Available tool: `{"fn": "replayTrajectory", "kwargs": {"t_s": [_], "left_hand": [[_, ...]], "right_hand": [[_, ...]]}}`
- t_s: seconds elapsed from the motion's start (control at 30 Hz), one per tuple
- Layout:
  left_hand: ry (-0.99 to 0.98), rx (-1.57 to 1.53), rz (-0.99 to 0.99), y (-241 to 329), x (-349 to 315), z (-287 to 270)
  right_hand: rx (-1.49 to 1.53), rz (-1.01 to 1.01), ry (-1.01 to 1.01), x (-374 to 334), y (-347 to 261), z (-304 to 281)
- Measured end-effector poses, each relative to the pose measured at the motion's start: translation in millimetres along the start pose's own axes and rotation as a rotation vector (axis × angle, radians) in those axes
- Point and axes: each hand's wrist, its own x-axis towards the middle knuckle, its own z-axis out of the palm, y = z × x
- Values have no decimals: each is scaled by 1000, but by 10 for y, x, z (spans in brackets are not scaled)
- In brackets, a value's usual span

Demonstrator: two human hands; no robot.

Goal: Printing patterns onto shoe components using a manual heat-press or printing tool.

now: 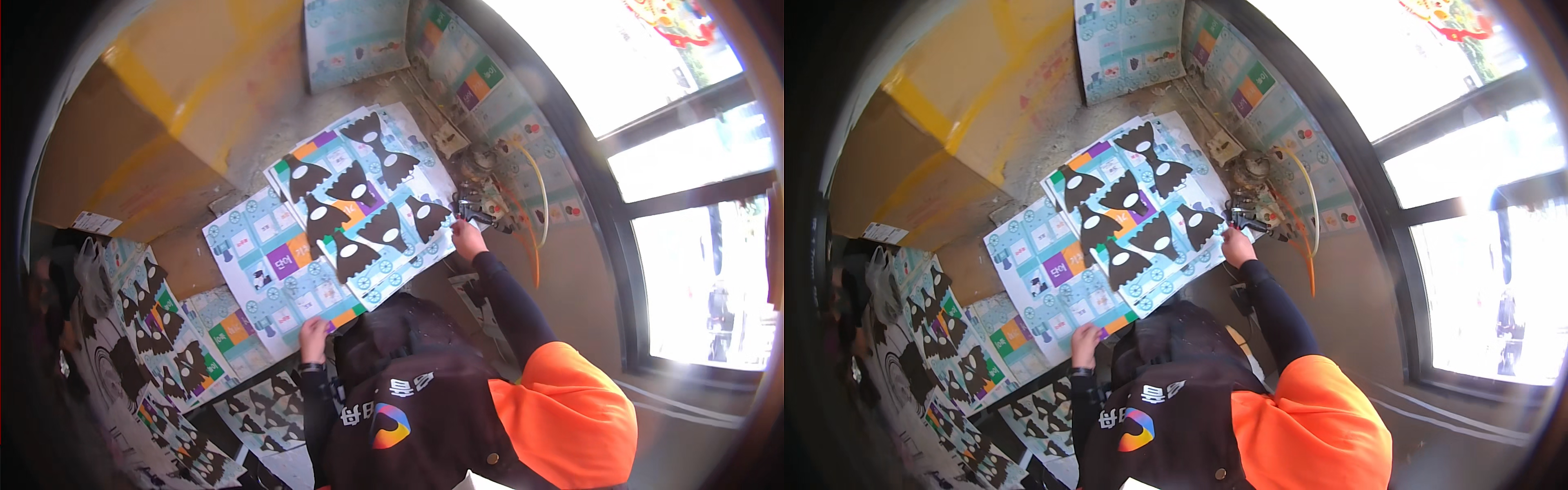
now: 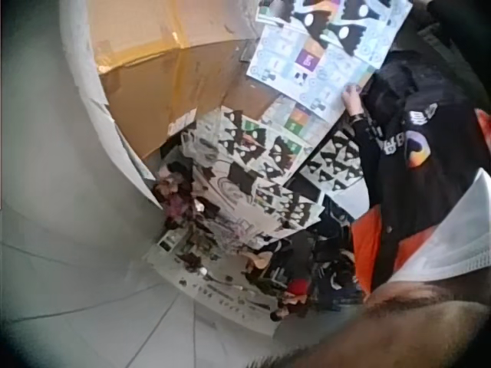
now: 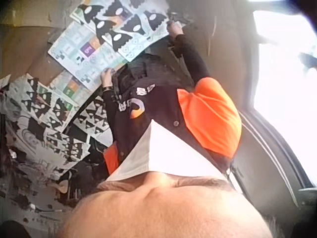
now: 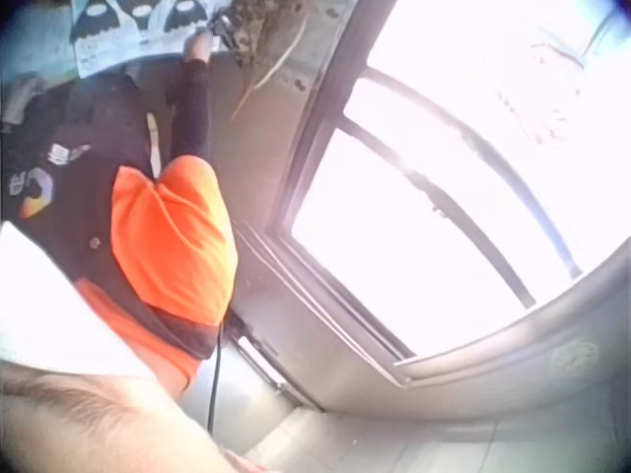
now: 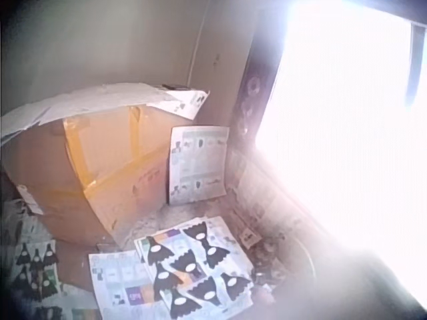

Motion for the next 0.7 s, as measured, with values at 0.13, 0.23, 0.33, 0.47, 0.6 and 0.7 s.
{"fn": "replayTrajectory", "kwargs": {"t_s": [0.13,0.23,0.33,0.47,0.6,0.7], "left_hand": [[43,120,-50,-111,244,980],[140,202,-29,-261,291,1112],[243,203,-163,-68,224,1260],[289,101,-104,-19,132,1205],[347,169,-19,-55,57,1307],[447,429,102,-147,82,1266]], "right_hand": [[2,-90,56,653,83,75],[0,-94,-17,885,-60,145],[-109,18,-100,1042,37,251],[-173,48,-112,1057,-47,326],[-71,1,-128,1020,-68,157],[70,51,-227,1016,-31,64]]}}
